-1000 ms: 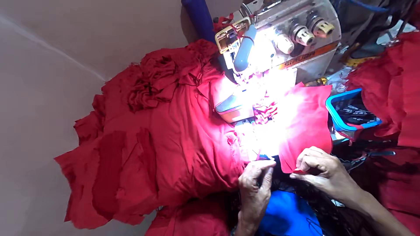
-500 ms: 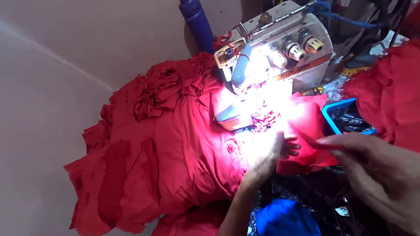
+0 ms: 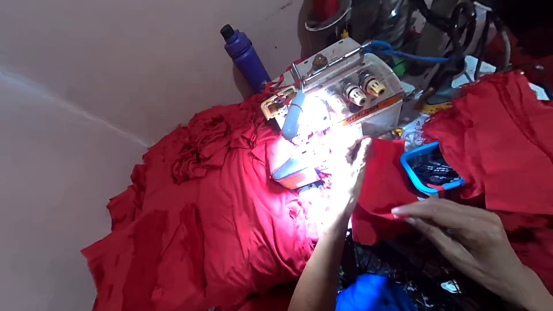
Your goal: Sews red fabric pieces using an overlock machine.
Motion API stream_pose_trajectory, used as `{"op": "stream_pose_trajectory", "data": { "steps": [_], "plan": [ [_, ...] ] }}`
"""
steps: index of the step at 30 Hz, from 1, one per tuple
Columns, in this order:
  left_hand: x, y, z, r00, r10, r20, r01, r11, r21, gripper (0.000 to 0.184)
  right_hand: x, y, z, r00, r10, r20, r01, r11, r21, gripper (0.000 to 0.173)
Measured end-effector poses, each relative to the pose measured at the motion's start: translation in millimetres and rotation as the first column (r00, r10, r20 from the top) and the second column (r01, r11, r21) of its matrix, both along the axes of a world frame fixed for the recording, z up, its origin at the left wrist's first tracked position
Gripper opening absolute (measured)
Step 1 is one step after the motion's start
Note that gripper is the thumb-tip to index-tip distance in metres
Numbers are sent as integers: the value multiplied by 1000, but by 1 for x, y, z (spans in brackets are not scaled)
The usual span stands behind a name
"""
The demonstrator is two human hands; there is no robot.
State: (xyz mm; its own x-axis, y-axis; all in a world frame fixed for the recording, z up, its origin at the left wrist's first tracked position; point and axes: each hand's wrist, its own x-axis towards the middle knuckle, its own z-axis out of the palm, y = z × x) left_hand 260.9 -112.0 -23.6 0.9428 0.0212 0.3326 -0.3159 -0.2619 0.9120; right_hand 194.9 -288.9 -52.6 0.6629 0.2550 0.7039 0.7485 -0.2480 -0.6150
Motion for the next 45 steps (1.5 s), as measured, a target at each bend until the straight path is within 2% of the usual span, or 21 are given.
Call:
{"op": "stream_pose_trajectory", "data": {
  "steps": [2,5,10,13,15,20,22,24,27,29,32,36,39,41,43,45],
  "plan": [
    [-1,-5,13,989,-146,7,145,977,-157,14,12,5,12,998,-58,-26,61,991,121,20],
    [-13,-4,28,967,-254,-12,237,919,-317,15,25,15,40,991,-106,-86,125,957,260,11],
    [-36,14,36,981,-174,86,187,963,-192,17,30,35,53,982,-61,-177,108,957,268,14],
    [-49,27,39,986,-152,76,161,977,-140,21,23,46,54,972,-38,-233,101,959,264,14],
    [-55,38,40,982,-175,67,181,978,-107,25,23,52,51,978,-27,-206,77,967,241,15],
    [-68,59,41,985,-172,-11,170,982,-82,17,16,67,51,986,-99,-132,105,994,36,25],
    [-73,72,43,981,-191,-43,189,981,-35,17,12,70,53,983,-29,-179,23,999,-40,31],
    [-84,88,50,979,-198,-53,200,979,44,16,13,69,55,933,180,-311,-200,979,-36,29],
    [-102,113,61,966,-242,88,218,950,222,15,17,70,58,705,490,-513,-537,841,65,23],
    [-113,129,68,948,-279,152,223,925,308,18,14,79,58,605,569,-557,-629,770,103,19],
    [-126,146,74,946,-272,177,206,925,319,19,6,92,54,599,616,-512,-675,732,92,15],
    [-136,163,71,962,-187,197,133,958,256,22,-1,102,49,572,634,-521,-686,718,120,11],
    [-136,166,67,961,-156,229,88,955,283,20,-3,111,46,559,625,-544,-676,724,138,31],
    [-136,161,68,951,-232,204,147,921,360,20,-2,118,46,563,651,-509,-698,704,129,43],
    [-135,156,70,936,-311,165,224,888,402,20,-2,124,48,526,714,-462,-742,651,160,39],
    [-133,152,72,937,-301,175,208,887,413,20,-6,129,47,506,738,-447,-743,636,208,28]
  ]
}}
